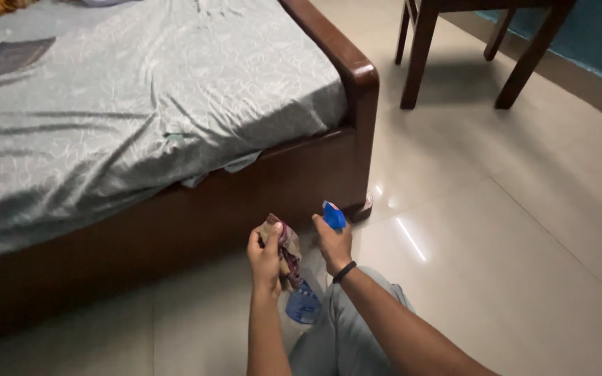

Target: The person wipes a wooden chair with a cloth, then moves to a wooden bed frame. They spray a cleaning solution onto the cloth and wipe the bed frame's side and corner sections repeatedly. The person sits on the floor throughout the bed cleaning process.

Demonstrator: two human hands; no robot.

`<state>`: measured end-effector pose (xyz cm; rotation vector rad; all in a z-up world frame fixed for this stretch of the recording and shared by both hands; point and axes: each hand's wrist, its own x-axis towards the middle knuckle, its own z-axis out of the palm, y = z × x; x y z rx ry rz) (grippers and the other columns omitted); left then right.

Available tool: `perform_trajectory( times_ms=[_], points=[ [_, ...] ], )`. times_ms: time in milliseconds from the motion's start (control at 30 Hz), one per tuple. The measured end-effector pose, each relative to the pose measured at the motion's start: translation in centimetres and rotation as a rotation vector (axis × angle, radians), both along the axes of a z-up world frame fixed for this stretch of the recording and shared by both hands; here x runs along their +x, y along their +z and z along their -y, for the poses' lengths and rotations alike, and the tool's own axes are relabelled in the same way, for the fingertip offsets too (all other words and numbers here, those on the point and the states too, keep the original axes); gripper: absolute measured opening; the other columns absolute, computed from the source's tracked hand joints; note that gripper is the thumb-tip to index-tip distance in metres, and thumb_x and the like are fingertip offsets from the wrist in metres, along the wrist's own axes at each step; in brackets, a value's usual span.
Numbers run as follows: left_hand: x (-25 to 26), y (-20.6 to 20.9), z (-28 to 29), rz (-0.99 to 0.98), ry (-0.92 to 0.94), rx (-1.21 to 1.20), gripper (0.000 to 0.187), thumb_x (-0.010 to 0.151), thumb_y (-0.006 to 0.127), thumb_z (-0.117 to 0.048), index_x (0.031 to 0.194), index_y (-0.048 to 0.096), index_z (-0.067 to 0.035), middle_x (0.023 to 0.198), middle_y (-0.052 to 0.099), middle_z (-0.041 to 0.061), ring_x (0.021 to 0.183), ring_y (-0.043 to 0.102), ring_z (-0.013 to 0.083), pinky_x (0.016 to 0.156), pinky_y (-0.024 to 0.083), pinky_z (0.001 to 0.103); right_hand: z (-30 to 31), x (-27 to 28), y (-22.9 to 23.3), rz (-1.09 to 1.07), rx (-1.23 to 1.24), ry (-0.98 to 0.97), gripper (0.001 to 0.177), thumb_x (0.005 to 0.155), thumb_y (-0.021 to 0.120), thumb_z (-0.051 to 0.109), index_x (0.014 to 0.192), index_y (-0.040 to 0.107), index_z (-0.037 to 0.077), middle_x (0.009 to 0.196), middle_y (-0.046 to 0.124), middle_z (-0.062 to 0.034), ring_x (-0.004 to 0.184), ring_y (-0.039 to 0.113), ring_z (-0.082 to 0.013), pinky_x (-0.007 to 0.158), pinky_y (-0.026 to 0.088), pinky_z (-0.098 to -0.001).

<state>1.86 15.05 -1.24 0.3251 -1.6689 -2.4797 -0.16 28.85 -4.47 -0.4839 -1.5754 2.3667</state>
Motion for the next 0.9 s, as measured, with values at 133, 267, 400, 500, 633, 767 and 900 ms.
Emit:
perform_trajectory(
  times_ms=[133,267,400,500,633,767,900],
  points=[
    [0.5,0.8,-0.2,-0.044,-0.014,0.028,0.025,0.092,0.073,-0.023,0.107,0.061,-0.007,0.097,0.068,0.004,0.087,0.066,0.0146,0.079,0.055,0.031,0.5,1.3,-1.2,-0.025,-0.095,-0.024,0.017,0.091,0.074,0.017,0.089,0.064,0.003,0.07,0.059,-0.0021,0.055,0.057,-0.0124,0.05,0.05,-0.03],
    [-0.1,0.1,0.8,-0.046,-0.067,0.014,0.025,0.091,0.073,-0.023,0.107,0.062,-0.008,0.098,0.068,0.004,0.088,0.066,0.0136,0.079,0.055,0.031,1.5,2.9,-1.2,0.088,-0.125,-0.084,0.019,0.085,0.073,0.017,0.101,0.066,0.009,0.072,0.064,-0.0024,0.052,0.058,-0.0153,0.047,0.051,-0.032],
    [-0.9,-3.4,3.2,-0.061,-0.087,-0.025,0.027,0.092,0.075,-0.024,0.107,0.062,-0.006,0.097,0.066,0.005,0.086,0.063,0.0139,0.078,0.054,0.032,1.9,3.8,-2.1,0.068,-0.061,-0.123,0.034,0.082,0.072,0.019,0.115,0.065,0.011,0.076,0.065,-0.0045,0.05,0.058,-0.0166,0.045,0.051,-0.0336],
    [-0.7,-7.3,5.2,-0.012,-0.09,-0.031,0.031,0.089,0.077,-0.025,0.109,0.062,-0.007,0.099,0.068,0.005,0.088,0.065,0.0146,0.081,0.055,0.031,1.2,3.8,-3.8,0.091,0.023,-0.155,0.028,0.087,0.076,0.02,0.099,0.069,-0.004,0.079,0.069,-0.0083,0.054,0.063,-0.0192,0.047,0.053,-0.0349],
    [-0.7,-10.3,7.3,0.062,-0.072,0.152,0.034,0.087,0.077,-0.026,0.112,0.063,-0.007,0.1,0.068,0.005,0.089,0.067,0.0169,0.08,0.056,0.033,1.7,4.4,-6.8,0.11,0.028,-0.194,0.023,0.088,0.073,0.021,0.094,0.065,0.0,0.074,0.065,-0.0085,0.054,0.062,-0.0186,0.049,0.055,-0.0347],
    [0.1,-10.3,8.7,0.106,-0.099,0.241,0.033,0.089,0.073,-0.028,0.113,0.063,-0.007,0.1,0.069,0.006,0.09,0.069,0.0192,0.08,0.058,0.035,4.0,6.0,-7.9,0.165,0.039,-0.233,0.027,0.09,0.072,0.022,0.093,0.066,-0.004,0.074,0.063,-0.0111,0.056,0.063,-0.0184,0.051,0.057,-0.0348],
    [0.1,-9.7,10.4,0.0,-0.031,0.308,0.034,0.096,0.074,-0.027,0.11,0.055,-0.003,0.103,0.066,0.009,0.091,0.068,0.0206,0.081,0.059,0.037,6.3,6.3,-8.2,0.187,0.078,-0.165,0.027,0.083,0.07,0.022,0.105,0.066,0.007,0.075,0.067,-0.0055,0.051,0.06,-0.0187,0.049,0.053,-0.0343]
  ],
)
